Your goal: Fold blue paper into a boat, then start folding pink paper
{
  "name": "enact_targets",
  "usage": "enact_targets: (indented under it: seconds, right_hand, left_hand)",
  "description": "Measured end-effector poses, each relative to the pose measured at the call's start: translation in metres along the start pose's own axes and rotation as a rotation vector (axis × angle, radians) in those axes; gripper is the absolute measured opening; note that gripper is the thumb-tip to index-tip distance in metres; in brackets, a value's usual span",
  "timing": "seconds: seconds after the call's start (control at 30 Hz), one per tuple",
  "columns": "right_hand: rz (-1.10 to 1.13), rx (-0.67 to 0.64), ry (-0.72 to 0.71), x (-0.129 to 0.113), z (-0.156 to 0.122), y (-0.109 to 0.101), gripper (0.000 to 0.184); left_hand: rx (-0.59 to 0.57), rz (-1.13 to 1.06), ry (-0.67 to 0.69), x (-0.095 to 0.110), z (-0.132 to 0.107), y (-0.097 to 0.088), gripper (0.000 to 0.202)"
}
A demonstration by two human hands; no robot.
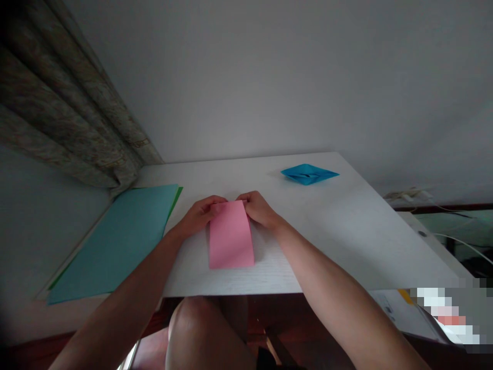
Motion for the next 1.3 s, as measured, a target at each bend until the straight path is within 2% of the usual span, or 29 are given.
enact_targets:
  seconds: [0.07,0.13,0.3,0.4,0.5,0.57,0.63,0.7,0.77,0.93,1.0,1.13,1.23,1.3]
  right_hand:
    - [-0.027,0.004,-0.006,-0.002,-0.001,0.001,0.019]
    - [-0.074,0.022,-0.004,-0.004,-0.002,-0.001,0.023]
    - [-0.339,0.094,-0.019,-0.003,0.001,-0.018,0.024]
    - [-0.567,0.130,-0.096,-0.004,0.004,-0.025,0.021]
    - [-0.713,0.138,-0.145,-0.006,0.004,-0.025,0.020]
    - [-0.785,0.140,-0.158,-0.009,0.002,-0.022,0.019]
    - [-0.844,0.150,-0.156,-0.012,0.000,-0.019,0.018]
    - [-0.884,0.169,-0.147,-0.014,-0.002,-0.018,0.018]
    - [-0.905,0.191,-0.142,-0.016,-0.003,-0.017,0.018]
    - [-0.847,0.222,-0.079,-0.012,-0.004,-0.019,0.019]
    - [-0.773,0.198,-0.102,-0.010,-0.006,-0.018,0.019]
    - [-0.760,0.110,-0.296,-0.007,-0.019,-0.009,0.030]
    - [-0.930,0.087,-0.476,-0.005,-0.038,0.003,0.040]
    - [-1.037,0.021,-0.570,-0.001,-0.051,0.014,0.047]
  left_hand:
    - [0.018,-0.035,0.038,0.003,0.000,-0.001,0.043]
    - [0.092,-0.085,0.061,0.006,0.000,-0.007,0.046]
    - [0.305,-0.141,-0.098,-0.010,0.000,-0.037,0.071]
    - [0.352,0.003,-0.178,-0.024,0.000,-0.055,0.069]
    - [0.366,0.349,-0.154,-0.024,-0.001,-0.061,0.045]
    - [0.318,0.566,-0.012,-0.014,-0.002,-0.054,0.025]
    - [0.171,0.663,0.148,-0.004,-0.002,-0.037,0.011]
    - [-0.008,0.678,0.235,0.001,-0.003,-0.019,0.015]
    - [-0.104,0.680,0.260,0.001,-0.005,-0.008,0.019]
    - [-0.131,0.731,0.264,-0.002,-0.009,-0.003,0.027]
    - [-0.135,0.755,0.254,-0.003,-0.011,-0.001,0.031]
    - [-0.148,0.778,0.218,-0.003,-0.011,0.004,0.033]
    - [-0.139,0.748,0.205,-0.002,-0.010,0.007,0.030]
    - [-0.105,0.721,0.183,-0.003,-0.008,0.004,0.024]
Point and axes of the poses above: each hand's wrist, its own z-axis towards the middle knuckle, its own y-axis out of the palm, x = y × z, the point moved 5 cm from there along z, towards the middle knuckle, and after that the axes turned 3 degrees about z, right-handed, at the moved point
